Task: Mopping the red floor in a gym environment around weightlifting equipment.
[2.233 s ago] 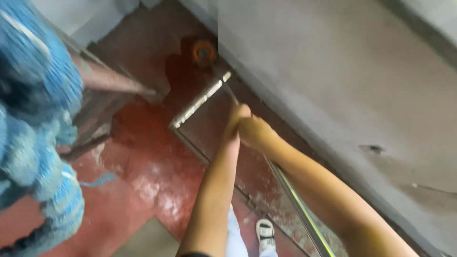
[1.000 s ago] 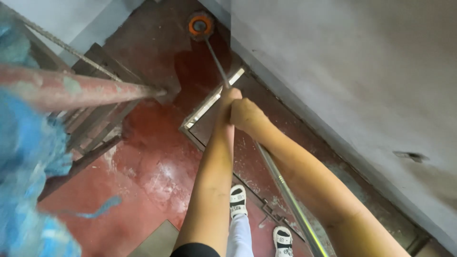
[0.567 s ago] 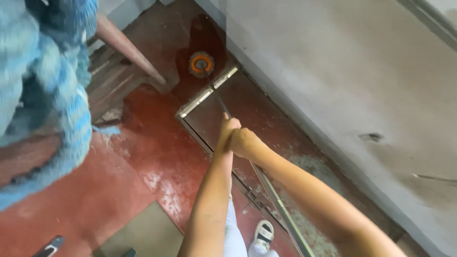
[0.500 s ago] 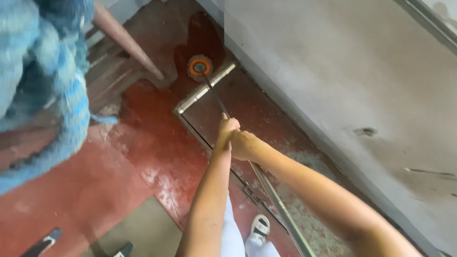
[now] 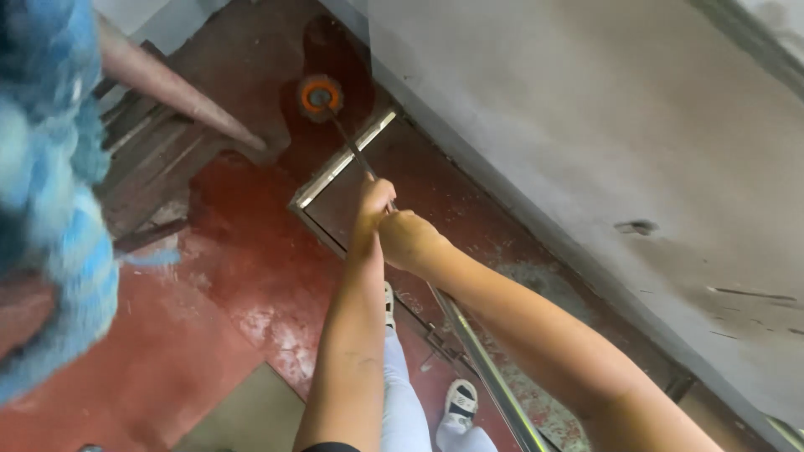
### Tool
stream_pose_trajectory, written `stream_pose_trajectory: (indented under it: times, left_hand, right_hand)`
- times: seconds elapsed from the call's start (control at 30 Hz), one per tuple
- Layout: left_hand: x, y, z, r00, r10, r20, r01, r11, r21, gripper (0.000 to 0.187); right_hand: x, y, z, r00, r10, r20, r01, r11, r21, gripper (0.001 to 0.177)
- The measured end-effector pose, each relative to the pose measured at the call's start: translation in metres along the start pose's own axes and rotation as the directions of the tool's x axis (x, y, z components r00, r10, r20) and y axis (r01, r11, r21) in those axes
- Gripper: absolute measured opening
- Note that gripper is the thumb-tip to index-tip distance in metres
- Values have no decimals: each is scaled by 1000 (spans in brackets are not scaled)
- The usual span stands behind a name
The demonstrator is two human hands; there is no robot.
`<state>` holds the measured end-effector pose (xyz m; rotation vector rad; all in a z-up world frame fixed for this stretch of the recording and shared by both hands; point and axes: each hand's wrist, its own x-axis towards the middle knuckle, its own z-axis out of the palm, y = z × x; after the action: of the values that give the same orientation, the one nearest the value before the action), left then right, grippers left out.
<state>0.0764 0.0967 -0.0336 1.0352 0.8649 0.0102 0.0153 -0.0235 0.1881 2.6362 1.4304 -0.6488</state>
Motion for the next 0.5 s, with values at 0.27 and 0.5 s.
stream_pose_trajectory:
  times: [0.27, 0.5]
  left_hand:
    - [87, 149, 9, 993, -80, 92, 35, 907, 419, 106]
    - [370, 59, -41, 964, 195, 182, -266, 663, 700, 91]
  right_hand:
    - [156, 45, -42, 993, 113, -37, -107, 987, 121, 27]
    - [244, 73, -78, 980, 184, 69, -194, 965, 174, 31]
